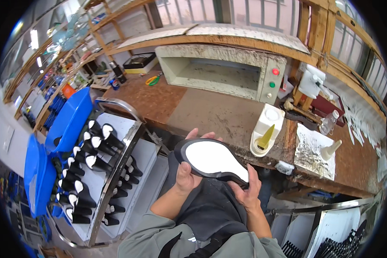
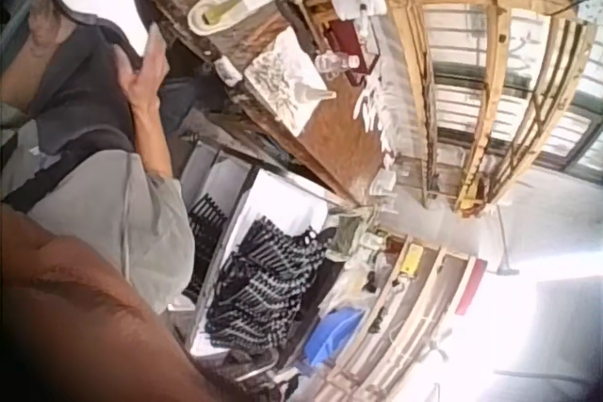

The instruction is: The recorder applies glue or adhesive to the outer rim and sole areas of shoe components using a brush and a glue container.

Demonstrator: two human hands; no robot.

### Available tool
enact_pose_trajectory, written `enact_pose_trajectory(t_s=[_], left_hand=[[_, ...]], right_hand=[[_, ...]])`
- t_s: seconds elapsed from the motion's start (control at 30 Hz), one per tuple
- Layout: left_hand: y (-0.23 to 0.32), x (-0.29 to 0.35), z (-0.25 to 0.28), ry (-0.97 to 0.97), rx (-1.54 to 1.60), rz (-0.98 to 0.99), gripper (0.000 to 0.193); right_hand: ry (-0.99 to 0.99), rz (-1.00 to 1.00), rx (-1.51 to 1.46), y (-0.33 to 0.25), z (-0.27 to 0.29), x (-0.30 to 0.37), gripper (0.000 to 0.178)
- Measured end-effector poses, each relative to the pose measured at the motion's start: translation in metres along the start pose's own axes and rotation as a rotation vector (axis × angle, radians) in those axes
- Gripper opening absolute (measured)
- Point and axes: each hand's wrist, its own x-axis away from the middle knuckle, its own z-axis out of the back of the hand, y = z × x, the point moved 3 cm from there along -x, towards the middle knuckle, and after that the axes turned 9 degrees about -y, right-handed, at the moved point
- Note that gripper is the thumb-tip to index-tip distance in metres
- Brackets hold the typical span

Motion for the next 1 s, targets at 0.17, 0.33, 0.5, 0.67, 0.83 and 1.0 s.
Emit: enact_pose_trajectory(t_s=[0.17,0.33,0.5,0.67,0.83,1.0], left_hand=[[-0.029,-0.021,0.013,-0.012,0.253,0.123,0.071],[-0.062,-0.034,0.035,0.004,0.472,0.225,0.081],[-0.1,0.007,0.109,-0.464,-0.307,0.448,0.102],[-0.12,0.039,0.123,-0.356,-0.465,0.73,0.078],[-0.14,0.017,0.122,-0.065,-1.066,0.36,0.057],[-0.178,0.041,0.136,0.189,-0.634,0.397,0.056]], right_hand=[[0.023,0.104,0.212,0.016,0.008,0.01,0.094],[-0.058,-0.024,0.319,0.034,0.008,0.005,0.088],[-0.244,-0.245,-0.091,0.06,-0.01,-0.001,0.066],[-0.384,-0.496,-0.157,0.075,-0.026,-0.009,0.063],[0.074,-0.812,0.147,0.141,0.038,-0.047,0.048],[-0.108,-0.617,0.501,0.17,0.04,-0.077,0.034]])
